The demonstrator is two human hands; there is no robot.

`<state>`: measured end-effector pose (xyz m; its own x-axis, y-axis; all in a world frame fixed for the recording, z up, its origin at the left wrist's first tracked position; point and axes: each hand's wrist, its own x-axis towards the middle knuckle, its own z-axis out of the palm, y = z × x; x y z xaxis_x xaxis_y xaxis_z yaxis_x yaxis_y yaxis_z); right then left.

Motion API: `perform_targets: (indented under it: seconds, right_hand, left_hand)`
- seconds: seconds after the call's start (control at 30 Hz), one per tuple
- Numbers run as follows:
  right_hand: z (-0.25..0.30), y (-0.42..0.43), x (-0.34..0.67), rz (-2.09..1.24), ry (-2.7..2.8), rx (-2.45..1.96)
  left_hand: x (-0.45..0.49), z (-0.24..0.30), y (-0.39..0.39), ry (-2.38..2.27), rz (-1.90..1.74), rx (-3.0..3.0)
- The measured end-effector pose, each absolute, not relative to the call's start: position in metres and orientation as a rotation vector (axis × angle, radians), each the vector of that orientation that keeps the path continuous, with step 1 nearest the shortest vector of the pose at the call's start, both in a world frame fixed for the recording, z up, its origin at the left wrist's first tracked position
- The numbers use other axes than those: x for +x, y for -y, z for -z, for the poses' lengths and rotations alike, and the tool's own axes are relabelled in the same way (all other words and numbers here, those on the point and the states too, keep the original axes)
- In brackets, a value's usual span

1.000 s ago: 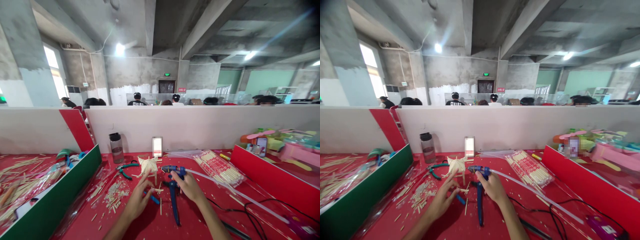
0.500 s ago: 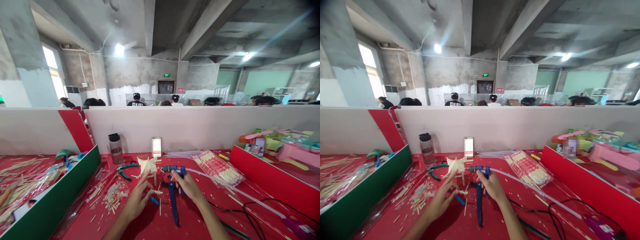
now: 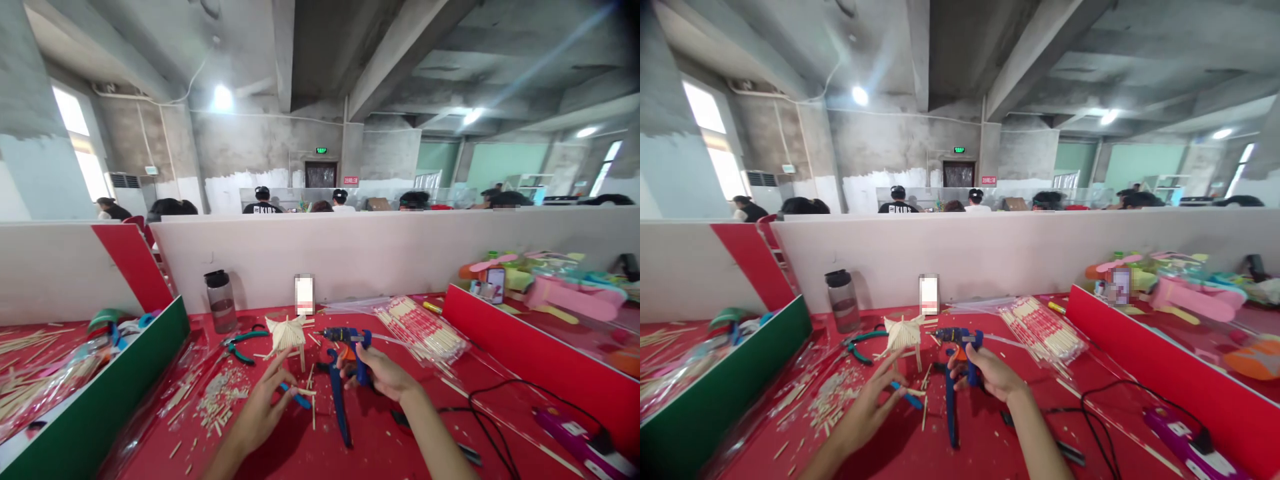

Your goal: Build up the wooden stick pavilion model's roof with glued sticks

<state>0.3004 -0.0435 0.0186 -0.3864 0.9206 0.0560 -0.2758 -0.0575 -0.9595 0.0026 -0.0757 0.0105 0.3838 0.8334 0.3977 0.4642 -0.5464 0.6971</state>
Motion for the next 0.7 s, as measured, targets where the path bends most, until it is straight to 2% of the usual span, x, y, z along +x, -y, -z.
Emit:
perform_targets:
  seconds: [0.23,0.37,0.7]
  right_hand:
    - [-0.021,0.042,0.306,-1.669,1.174,-0.608]
    - [-0.023,0.041,0.309,-1.617,1.186,-0.684]
    - [0.003,0.01,0.326,-0.844,1.356,-1.44]
  left_hand:
    - [0.001,-0.008,0.08,-1.103,-0.972,2.219]
    - [0.003,-0.01,0.081,-1.106,-0.965,2.197]
    - [0.005,-0.009,0.082,-1.093,-0.993,2.189]
